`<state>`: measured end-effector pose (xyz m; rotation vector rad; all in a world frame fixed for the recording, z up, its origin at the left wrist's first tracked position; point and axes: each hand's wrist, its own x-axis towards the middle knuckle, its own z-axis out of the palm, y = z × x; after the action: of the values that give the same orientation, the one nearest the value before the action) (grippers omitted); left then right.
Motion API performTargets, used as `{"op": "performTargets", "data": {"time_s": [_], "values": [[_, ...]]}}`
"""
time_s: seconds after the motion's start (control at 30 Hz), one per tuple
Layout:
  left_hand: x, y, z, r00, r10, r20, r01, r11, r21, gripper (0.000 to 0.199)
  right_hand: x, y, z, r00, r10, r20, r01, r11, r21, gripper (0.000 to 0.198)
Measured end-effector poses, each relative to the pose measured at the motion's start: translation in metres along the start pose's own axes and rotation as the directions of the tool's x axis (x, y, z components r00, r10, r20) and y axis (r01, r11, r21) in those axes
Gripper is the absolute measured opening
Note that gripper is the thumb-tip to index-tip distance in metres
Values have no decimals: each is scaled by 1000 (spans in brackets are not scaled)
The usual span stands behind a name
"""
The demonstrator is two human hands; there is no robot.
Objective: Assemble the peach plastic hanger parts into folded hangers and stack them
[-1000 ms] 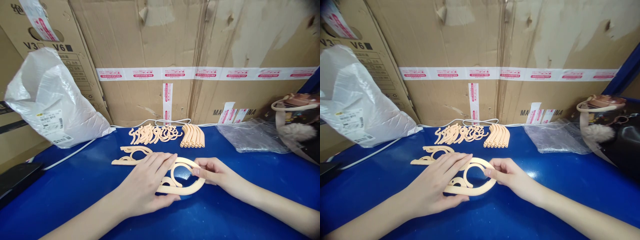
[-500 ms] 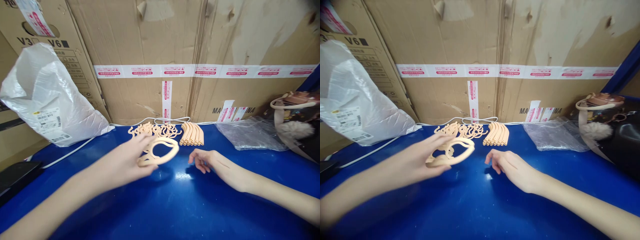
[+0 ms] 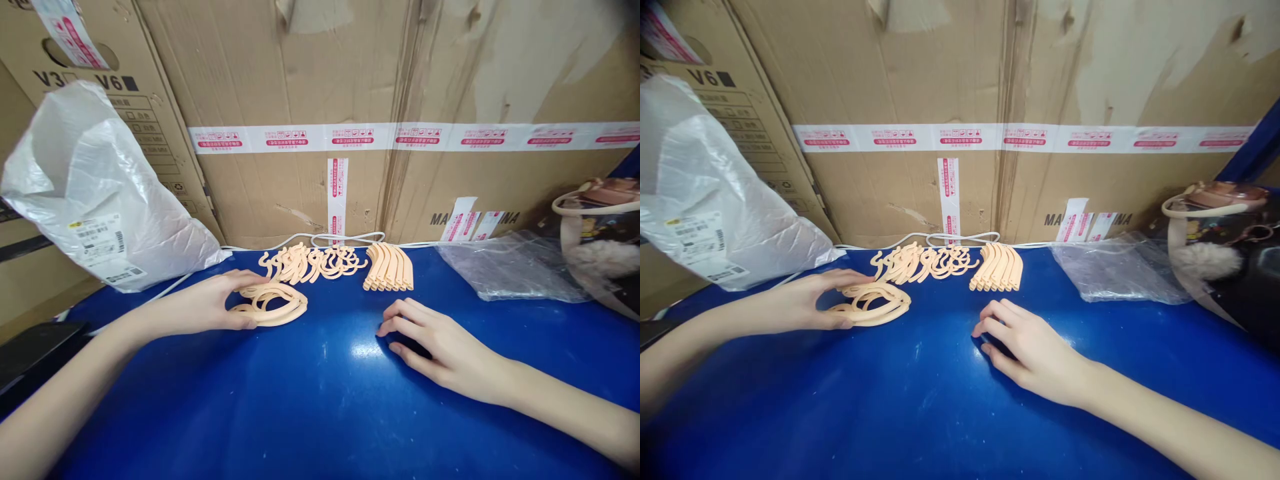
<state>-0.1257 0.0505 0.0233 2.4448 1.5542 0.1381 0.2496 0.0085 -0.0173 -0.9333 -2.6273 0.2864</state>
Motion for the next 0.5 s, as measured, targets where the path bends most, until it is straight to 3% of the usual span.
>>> {"op": "performTargets", "data": {"time_s": [0.23,0.5], "values": [[4,9,4,1000,19,7,-19,999,31,73,-1,2,1,1000,1,-15,-1,1000,19,18],[6,6,10,999,-37,-34,39,998,44,83,-2,2,-1,1000,17,3,-18,999,39,18]]}}
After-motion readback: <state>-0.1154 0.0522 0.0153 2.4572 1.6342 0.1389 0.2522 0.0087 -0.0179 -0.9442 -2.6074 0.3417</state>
